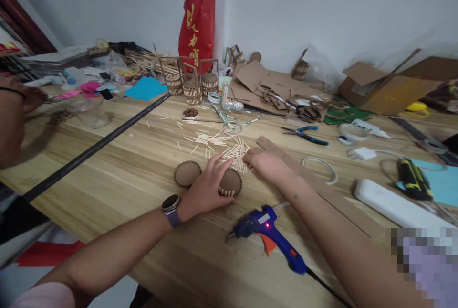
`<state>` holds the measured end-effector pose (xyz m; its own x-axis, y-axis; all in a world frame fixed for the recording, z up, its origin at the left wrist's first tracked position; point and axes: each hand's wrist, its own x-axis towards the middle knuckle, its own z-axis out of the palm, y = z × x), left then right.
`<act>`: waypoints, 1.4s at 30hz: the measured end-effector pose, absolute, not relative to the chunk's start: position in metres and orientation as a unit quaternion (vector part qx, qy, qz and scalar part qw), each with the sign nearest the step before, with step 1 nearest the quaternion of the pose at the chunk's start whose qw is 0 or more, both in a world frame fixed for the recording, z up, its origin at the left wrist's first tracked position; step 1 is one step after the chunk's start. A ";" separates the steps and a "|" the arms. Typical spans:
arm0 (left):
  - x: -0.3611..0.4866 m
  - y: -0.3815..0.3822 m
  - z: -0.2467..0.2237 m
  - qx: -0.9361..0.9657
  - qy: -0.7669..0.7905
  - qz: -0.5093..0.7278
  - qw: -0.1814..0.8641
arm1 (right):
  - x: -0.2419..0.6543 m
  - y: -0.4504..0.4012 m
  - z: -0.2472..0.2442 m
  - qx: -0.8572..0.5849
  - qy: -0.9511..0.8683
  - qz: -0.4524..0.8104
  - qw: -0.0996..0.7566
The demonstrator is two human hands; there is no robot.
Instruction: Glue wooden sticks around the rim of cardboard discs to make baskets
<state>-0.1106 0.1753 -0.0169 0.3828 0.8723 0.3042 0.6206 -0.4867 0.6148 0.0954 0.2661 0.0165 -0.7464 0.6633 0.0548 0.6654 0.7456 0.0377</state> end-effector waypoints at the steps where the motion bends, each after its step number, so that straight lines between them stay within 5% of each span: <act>1: -0.111 0.175 -0.017 0.807 0.463 0.306 0.204 | 0.095 0.268 0.015 -0.357 -0.934 -0.028 0.016; 13: -0.110 0.175 -0.018 0.808 0.462 0.304 0.205 | 0.107 0.239 0.029 -0.435 -0.893 0.049 0.107; 18: -0.110 0.175 -0.018 0.803 0.463 0.311 0.213 | 0.101 0.201 0.036 -0.432 -0.843 0.242 0.211; 42: -0.110 0.177 -0.019 0.808 0.451 0.317 0.208 | 0.081 0.182 0.028 -0.415 -0.857 0.285 0.107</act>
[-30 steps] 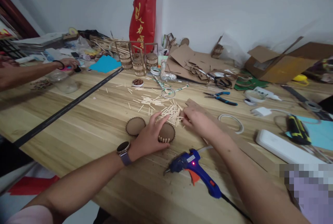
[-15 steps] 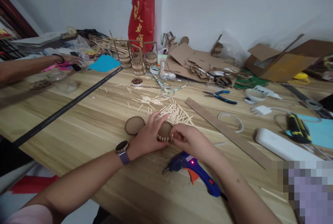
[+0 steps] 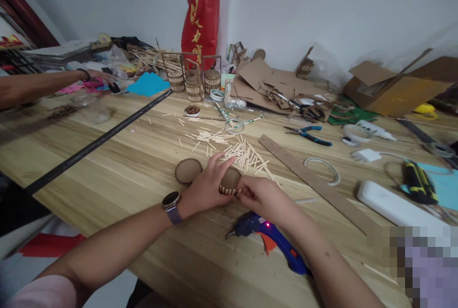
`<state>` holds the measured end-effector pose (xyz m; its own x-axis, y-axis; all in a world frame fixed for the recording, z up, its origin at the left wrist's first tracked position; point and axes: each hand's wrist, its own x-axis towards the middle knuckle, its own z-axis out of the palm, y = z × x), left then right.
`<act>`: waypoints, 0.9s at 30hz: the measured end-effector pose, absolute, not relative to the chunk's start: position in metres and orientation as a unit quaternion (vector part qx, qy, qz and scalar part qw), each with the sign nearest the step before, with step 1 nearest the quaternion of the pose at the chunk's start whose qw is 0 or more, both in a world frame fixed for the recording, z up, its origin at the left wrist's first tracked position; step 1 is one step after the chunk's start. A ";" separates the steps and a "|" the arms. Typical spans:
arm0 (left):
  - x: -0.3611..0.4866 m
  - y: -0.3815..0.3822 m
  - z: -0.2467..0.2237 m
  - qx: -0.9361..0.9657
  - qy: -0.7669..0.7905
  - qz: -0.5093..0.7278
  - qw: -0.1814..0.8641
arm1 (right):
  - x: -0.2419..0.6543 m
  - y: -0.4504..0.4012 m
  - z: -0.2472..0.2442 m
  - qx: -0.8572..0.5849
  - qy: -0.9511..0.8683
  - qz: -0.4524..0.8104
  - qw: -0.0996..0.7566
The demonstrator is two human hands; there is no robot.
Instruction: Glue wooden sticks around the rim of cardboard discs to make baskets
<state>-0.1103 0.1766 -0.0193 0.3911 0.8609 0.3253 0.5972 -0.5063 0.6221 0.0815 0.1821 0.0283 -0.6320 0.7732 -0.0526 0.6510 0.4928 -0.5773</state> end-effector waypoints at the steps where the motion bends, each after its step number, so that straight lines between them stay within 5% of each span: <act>1: -0.110 0.177 -0.020 0.808 0.451 0.317 0.209 | 0.081 0.182 0.028 -0.414 -0.859 0.281 0.106; 27: -0.111 0.177 -0.020 0.807 0.449 0.322 0.211 | 0.083 0.184 0.029 -0.336 -0.926 0.154 0.079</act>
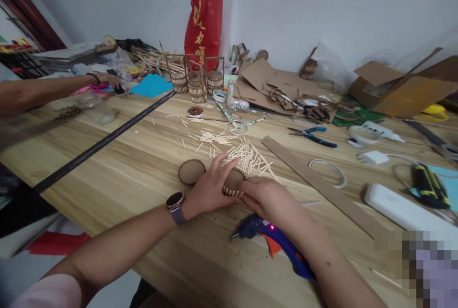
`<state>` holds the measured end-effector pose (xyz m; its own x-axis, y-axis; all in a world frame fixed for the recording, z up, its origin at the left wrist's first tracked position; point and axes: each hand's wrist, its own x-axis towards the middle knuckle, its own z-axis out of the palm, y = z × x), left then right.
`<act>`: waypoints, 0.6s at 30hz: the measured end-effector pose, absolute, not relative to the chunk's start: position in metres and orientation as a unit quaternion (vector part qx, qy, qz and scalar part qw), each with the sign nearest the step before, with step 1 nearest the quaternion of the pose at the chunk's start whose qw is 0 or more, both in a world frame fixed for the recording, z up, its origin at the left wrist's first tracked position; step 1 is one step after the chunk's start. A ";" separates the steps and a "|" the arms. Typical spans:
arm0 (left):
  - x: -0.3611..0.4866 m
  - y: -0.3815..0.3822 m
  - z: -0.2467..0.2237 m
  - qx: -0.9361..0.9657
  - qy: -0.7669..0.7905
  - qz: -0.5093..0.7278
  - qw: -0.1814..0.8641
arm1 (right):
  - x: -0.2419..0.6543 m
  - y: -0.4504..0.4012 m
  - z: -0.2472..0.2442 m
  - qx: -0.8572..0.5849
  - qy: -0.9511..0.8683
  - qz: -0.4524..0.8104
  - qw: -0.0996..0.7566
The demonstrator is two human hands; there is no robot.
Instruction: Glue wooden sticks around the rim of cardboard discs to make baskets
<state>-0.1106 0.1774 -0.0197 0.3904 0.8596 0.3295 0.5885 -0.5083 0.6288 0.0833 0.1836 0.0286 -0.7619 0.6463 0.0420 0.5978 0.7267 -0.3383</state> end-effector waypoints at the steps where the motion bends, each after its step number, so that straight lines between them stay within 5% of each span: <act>1: -0.111 0.178 -0.020 0.807 0.449 0.321 0.209 | 0.083 0.184 0.029 -0.338 -0.925 0.154 0.078; 18: -0.111 0.177 -0.018 0.816 0.448 0.306 0.201 | 0.086 0.186 0.025 -0.324 -0.940 0.077 0.068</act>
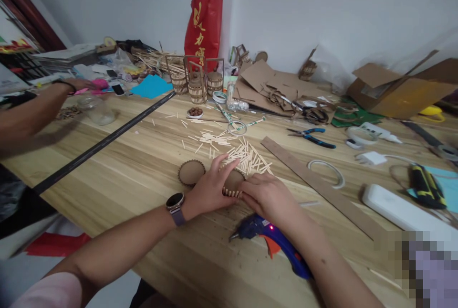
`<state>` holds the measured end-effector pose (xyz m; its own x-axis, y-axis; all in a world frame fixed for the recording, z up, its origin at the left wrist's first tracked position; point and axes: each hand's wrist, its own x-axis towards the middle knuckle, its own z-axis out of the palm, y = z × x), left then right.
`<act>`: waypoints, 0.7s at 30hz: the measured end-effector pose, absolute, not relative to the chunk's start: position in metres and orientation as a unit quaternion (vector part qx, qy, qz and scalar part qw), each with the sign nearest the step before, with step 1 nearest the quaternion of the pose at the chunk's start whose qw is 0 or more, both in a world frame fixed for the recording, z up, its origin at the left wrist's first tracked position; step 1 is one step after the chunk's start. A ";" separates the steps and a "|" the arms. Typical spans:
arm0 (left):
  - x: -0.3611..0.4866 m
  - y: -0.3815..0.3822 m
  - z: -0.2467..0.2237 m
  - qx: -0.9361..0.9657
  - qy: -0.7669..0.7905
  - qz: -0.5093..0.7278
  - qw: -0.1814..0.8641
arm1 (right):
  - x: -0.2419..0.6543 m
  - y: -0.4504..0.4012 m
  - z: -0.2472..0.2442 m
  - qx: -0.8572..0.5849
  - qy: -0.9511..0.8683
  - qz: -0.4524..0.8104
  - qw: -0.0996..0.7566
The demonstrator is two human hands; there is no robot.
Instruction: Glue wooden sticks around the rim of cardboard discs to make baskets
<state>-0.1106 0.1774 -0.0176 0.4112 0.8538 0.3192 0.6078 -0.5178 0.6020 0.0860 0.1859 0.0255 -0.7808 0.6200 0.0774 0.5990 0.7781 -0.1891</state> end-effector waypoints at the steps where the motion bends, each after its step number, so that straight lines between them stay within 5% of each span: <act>1: -0.111 0.178 -0.018 0.816 0.447 0.307 0.201 | 0.086 0.186 0.024 -0.324 -0.941 0.073 0.071; 21: -0.112 0.178 -0.019 0.818 0.445 0.304 0.199 | 0.086 0.186 0.025 -0.323 -0.942 0.061 0.073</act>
